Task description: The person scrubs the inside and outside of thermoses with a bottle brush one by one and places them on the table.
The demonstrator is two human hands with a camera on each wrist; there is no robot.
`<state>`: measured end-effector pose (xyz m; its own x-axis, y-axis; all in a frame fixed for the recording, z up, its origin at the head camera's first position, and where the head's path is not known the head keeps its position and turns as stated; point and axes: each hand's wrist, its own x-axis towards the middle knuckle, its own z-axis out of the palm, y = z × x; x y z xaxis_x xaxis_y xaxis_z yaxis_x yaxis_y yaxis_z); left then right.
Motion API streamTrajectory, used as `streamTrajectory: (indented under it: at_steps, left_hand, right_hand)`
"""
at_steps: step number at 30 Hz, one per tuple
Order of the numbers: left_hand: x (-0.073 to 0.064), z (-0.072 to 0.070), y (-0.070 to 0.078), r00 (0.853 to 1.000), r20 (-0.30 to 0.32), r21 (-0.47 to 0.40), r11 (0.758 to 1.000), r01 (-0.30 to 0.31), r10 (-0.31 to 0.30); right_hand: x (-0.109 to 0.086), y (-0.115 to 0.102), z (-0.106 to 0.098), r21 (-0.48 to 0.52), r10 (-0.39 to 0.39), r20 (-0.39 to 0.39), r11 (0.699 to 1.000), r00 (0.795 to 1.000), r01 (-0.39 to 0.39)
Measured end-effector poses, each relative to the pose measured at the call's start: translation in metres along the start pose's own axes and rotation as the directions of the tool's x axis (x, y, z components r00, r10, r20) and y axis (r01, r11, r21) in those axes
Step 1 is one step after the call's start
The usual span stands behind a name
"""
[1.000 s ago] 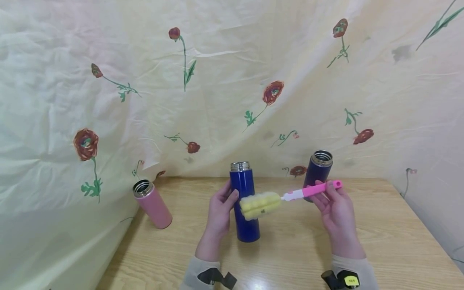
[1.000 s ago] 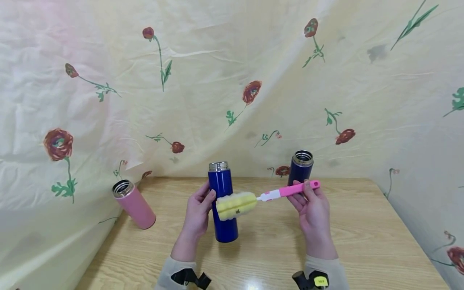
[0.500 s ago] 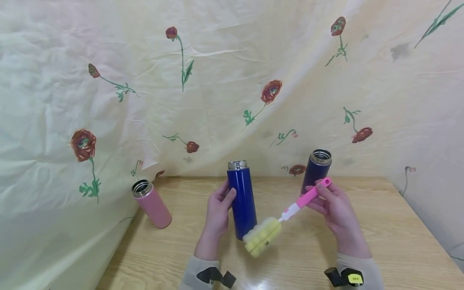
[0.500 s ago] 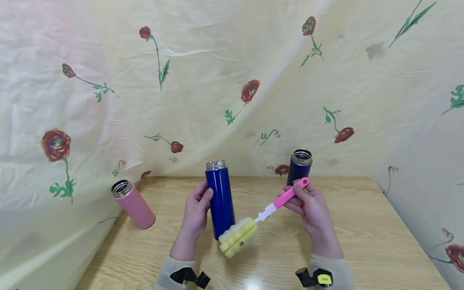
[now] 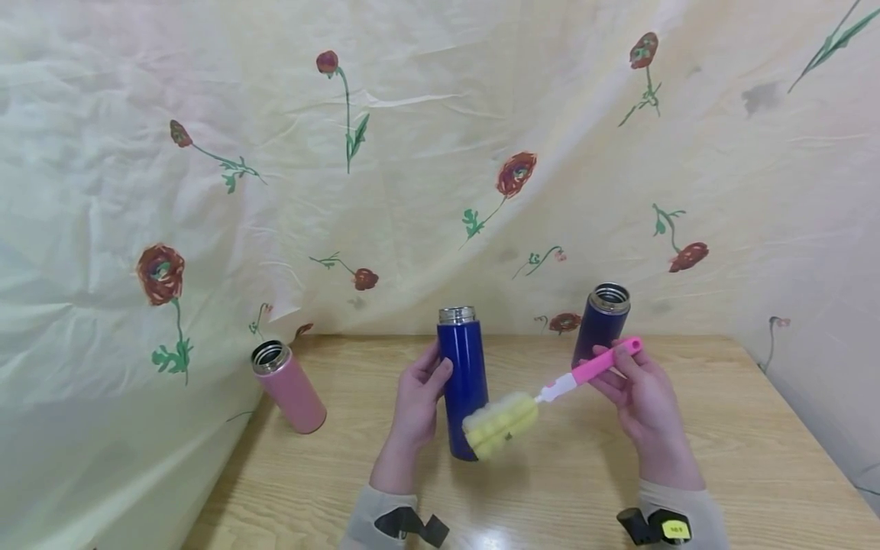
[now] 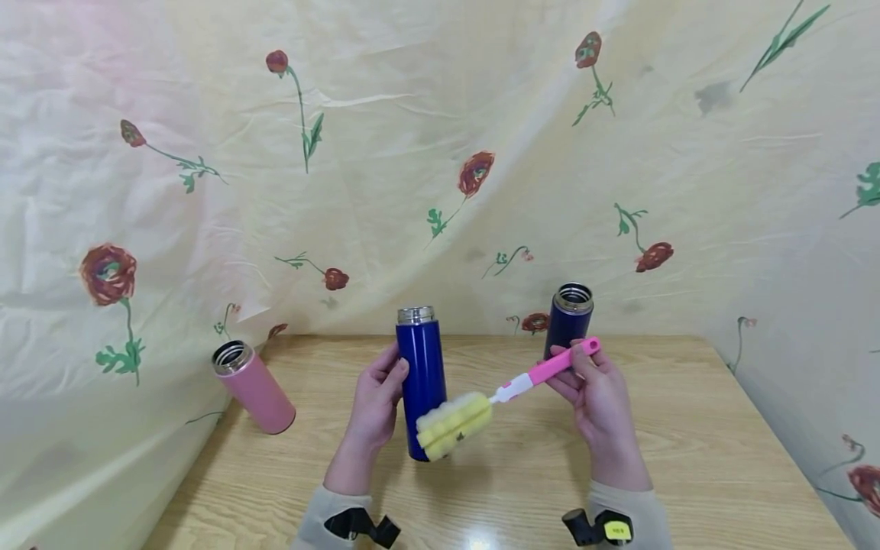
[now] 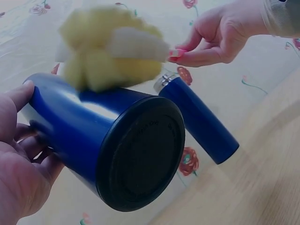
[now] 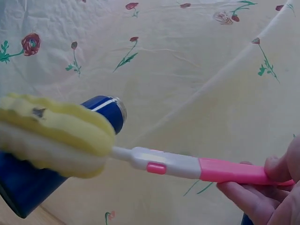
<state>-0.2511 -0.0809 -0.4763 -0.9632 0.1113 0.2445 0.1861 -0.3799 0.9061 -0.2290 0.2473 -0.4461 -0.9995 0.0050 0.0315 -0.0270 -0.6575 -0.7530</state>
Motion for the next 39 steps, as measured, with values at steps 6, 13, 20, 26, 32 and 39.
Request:
streamTrajectory:
  at_steps: [6, 13, 20, 26, 32, 39]
  left_hand:
    - [-0.002, 0.003, -0.002, 0.999, 0.036, -0.016, 1.0, -0.008, 0.009]
    - [-0.005, 0.003, -0.002, 0.993, 0.116, -0.012, 0.999, -0.035, 0.036]
    - [-0.004, 0.005, -0.006, 0.984, 0.172, 0.037, 0.998, -0.057, 0.05]
    - [-0.003, 0.012, -0.007, 0.992, 0.129, 0.082, 0.997, -0.01, 0.0]
    - [-0.004, 0.013, -0.006, 0.993, 0.116, 0.121, 0.993, 0.007, -0.021]
    - [-0.006, 0.013, -0.004, 0.996, 0.086, 0.188, 0.982, -0.023, 0.007]
  right_hand:
    - [-0.001, -0.002, 0.002, 0.23, -0.014, -0.122, 0.972, 0.992, 0.042]
    - [-0.002, 0.001, 0.016, 0.404, 0.037, -0.284, 0.911, 0.958, 0.085]
    - [0.0, 0.002, 0.02, 0.482, 0.059, -0.372, 0.865, 0.926, 0.139]
    - [0.001, -0.001, 0.017, 0.513, 0.057, -0.462, 0.831, 0.885, 0.215]
    - [-0.001, -0.003, 0.02, 0.521, 0.05, -0.497, 0.815, 0.866, 0.252]
    - [-0.003, -0.002, 0.02, 0.513, 0.025, -0.5, 0.814, 0.866, 0.273]
